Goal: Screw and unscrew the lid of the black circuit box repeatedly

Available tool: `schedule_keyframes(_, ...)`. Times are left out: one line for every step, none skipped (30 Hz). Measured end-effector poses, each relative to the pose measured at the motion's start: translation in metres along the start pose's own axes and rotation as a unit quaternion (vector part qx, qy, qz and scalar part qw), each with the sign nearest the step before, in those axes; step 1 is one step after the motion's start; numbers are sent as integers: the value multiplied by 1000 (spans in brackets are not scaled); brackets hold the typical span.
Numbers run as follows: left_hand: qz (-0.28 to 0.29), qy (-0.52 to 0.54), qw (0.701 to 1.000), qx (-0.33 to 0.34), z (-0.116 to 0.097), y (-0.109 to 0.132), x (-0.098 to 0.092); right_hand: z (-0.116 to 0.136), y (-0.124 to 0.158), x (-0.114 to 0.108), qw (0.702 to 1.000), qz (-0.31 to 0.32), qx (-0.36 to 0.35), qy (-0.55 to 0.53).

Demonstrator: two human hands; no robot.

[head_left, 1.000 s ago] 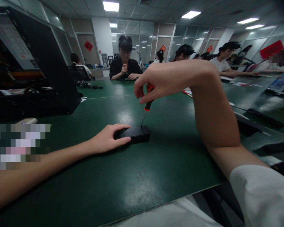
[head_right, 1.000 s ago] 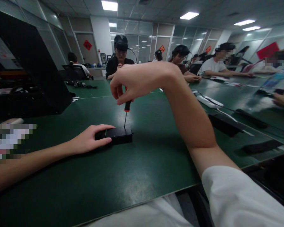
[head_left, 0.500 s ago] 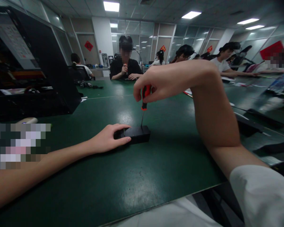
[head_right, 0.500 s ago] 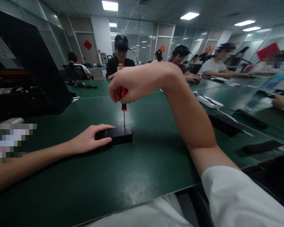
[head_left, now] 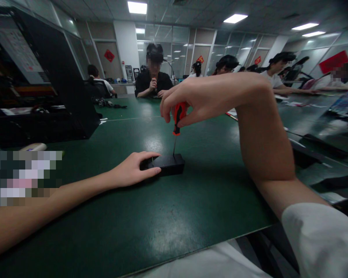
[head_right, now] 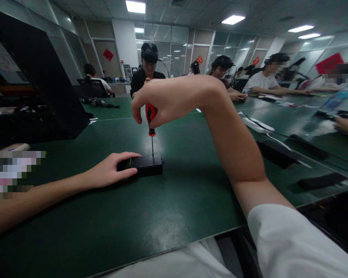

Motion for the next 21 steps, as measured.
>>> schedule_keyframes(0,0,1000,2,0,0,0,1,0,-1,1000,-3,-3,-8)
schedule_keyframes(-1,0,1000,2,0,0,0,1,0,-1,1000,-3,0,-13)
schedule_keyframes(-1,-2,1000,2,0,0,0,0,0,0,1000,-1,10,-14)
schedule_keyframes(0,-3,1000,0,0,0,0,-1,0,1,1000,3,22,-12)
schedule_keyframes(1,-4,1000,-2,1,1,0,-2,0,2,999,7,32,-8)
schedule_keyframes(2,-4,1000,-4,1,1,0,-2,0,2,999,11,41,-5)
schedule_keyframes(3,-3,1000,-5,1,1,0,-3,0,3,999,14,45,-3)
schedule_keyframes(4,-2,1000,-5,2,1,0,-2,-1,3,999,19,40,-3)
schedule_keyframes(4,-1,1000,-5,2,1,0,0,-1,4,999,24,24,-5)
schedule_keyframes(4,0,1000,-4,2,2,0,2,-1,4,1000,27,4,-10)
schedule_keyframes(4,0,1000,-4,2,2,0,4,-1,4,999,27,-13,-16)
schedule_keyframes(3,-1,1000,-4,2,2,0,5,-1,3,999,24,-19,-26)
schedule_keyframes(3,-1,1000,-4,2,2,0,4,-1,3,999,18,-12,-39)
schedule_keyframes(2,-2,1000,-3,2,2,0,1,0,2,999,10,6,-52)
schedule_keyframes(1,-4,1000,-2,1,2,0,-2,0,2,998,-1,29,-64)
schedule_keyframes(1,-4,1000,-1,1,2,-1,-5,0,1,996,-8,49,-72)
schedule_keyframes(1,-4,1000,0,1,2,-1,-7,1,2,995,-12,61,-75)
schedule_keyframes(1,-4,1000,0,0,1,-1,-7,1,2,995,-12,64,-75)
schedule_keyframes(2,-3,1000,0,0,1,-1,-5,1,2,996,-8,53,-68)
schedule_keyframes(3,-2,1000,-1,0,1,-1,-2,1,2,998,-3,35,-57)
schedule_keyframes(4,-1,1000,-1,0,1,-1,1,2,2,999,2,14,-43)
Point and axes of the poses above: each hand's wrist, its own y-axis away from the middle knuckle, its own x-axis out of the palm, z = x × y, the point moved 7 cm from there along -y, towards the middle knuckle, and after that the axes turned 2 degrees about -z, right-handed, at the moved point
